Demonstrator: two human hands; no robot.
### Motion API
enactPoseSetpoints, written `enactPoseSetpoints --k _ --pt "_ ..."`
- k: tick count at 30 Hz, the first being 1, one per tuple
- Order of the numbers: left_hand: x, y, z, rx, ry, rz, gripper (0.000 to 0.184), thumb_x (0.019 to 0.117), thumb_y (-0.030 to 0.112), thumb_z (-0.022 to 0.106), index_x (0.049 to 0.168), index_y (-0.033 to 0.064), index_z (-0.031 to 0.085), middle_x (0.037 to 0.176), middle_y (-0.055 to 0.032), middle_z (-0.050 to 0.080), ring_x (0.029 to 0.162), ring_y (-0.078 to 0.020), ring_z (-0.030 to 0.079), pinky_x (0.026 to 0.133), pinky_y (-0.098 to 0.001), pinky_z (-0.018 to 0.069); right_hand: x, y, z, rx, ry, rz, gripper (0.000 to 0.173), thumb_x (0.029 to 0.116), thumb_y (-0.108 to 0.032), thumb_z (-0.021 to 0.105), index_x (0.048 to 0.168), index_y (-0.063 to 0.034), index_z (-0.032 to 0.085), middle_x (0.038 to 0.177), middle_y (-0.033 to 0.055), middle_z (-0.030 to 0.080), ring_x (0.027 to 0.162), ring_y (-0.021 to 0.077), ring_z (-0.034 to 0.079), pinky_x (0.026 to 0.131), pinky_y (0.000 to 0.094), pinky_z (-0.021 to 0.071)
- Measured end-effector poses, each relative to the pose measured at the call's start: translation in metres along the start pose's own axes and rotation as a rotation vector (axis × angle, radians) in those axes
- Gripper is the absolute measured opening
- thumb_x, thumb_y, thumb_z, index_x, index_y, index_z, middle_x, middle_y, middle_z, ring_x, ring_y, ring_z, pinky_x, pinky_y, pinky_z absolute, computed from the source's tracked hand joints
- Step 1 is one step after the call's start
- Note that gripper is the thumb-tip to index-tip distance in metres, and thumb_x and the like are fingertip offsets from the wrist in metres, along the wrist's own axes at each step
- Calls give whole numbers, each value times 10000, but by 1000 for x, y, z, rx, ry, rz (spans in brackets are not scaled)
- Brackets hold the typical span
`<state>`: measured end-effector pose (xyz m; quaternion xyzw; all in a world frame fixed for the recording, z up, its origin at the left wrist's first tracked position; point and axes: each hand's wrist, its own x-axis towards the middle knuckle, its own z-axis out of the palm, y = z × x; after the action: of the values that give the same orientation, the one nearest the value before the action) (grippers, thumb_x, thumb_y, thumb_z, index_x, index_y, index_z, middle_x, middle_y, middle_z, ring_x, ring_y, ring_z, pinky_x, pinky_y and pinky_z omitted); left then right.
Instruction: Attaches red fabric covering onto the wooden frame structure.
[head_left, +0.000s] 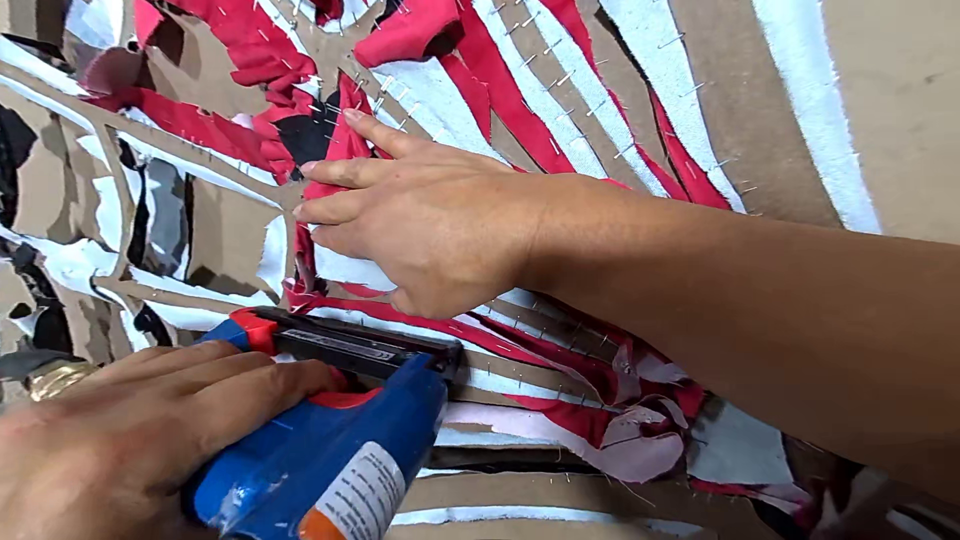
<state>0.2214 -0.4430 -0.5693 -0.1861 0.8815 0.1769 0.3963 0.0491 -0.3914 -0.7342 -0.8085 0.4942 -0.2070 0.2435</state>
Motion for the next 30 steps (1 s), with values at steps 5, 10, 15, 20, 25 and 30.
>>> enactPoseSetpoints --k 5,10,15,20,25,30 --pt "0 5 4 1 -11 62 246 870 -48 681 1113 -71 716 987 -284 713 933 -481 689 859 -619 526 -2 0 -1 20 14 9 512 953 -395 614 1413 -170 629 1592 -2 465 1579 284 186 1246 649 -62" --pt "2 11 9 -23 -6 99 239 897 2 691 1126 -56 720 974 -281 710 923 -478 687 847 -613 529 -3 -1 0 31 33 14 478 940 -363 636 1377 -171 653 1573 -9 488 1576 273 197 1249 639 -66" --pt "12 25 10 -17 -35 151 234 941 54 646 1145 -49 699 984 -281 710 909 -477 688 804 -610 531 -3 0 1 31 58 5 414 931 -325 637 1311 -170 695 1551 -5 513 1568 278 224 1247 652 -51" --pt "21 38 9 -17 -87 189 240 976 88 600 1155 -44 690 977 -277 709 894 -468 690 789 -606 532 -2 -1 1 22 49 16 393 950 -326 615 1303 -177 701 1554 -21 509 1573 264 206 1247 654 -58" --pt "25 48 9 -21 -97 221 252 980 94 598 1173 -39 689 975 -274 713 898 -472 692 773 -599 537 -1 -2 1 40 52 37 386 933 -335 646 1283 -186 709 1531 -28 533 1570 262 213 1249 646 -59" --pt "32 57 8 -9 -152 263 293 992 156 594 1204 -30 671 968 -272 702 889 -472 684 777 -601 532 -3 -3 0 78 60 55 378 958 -336 621 1286 -169 707 1545 -20 520 1574 259 205 1257 624 -72"
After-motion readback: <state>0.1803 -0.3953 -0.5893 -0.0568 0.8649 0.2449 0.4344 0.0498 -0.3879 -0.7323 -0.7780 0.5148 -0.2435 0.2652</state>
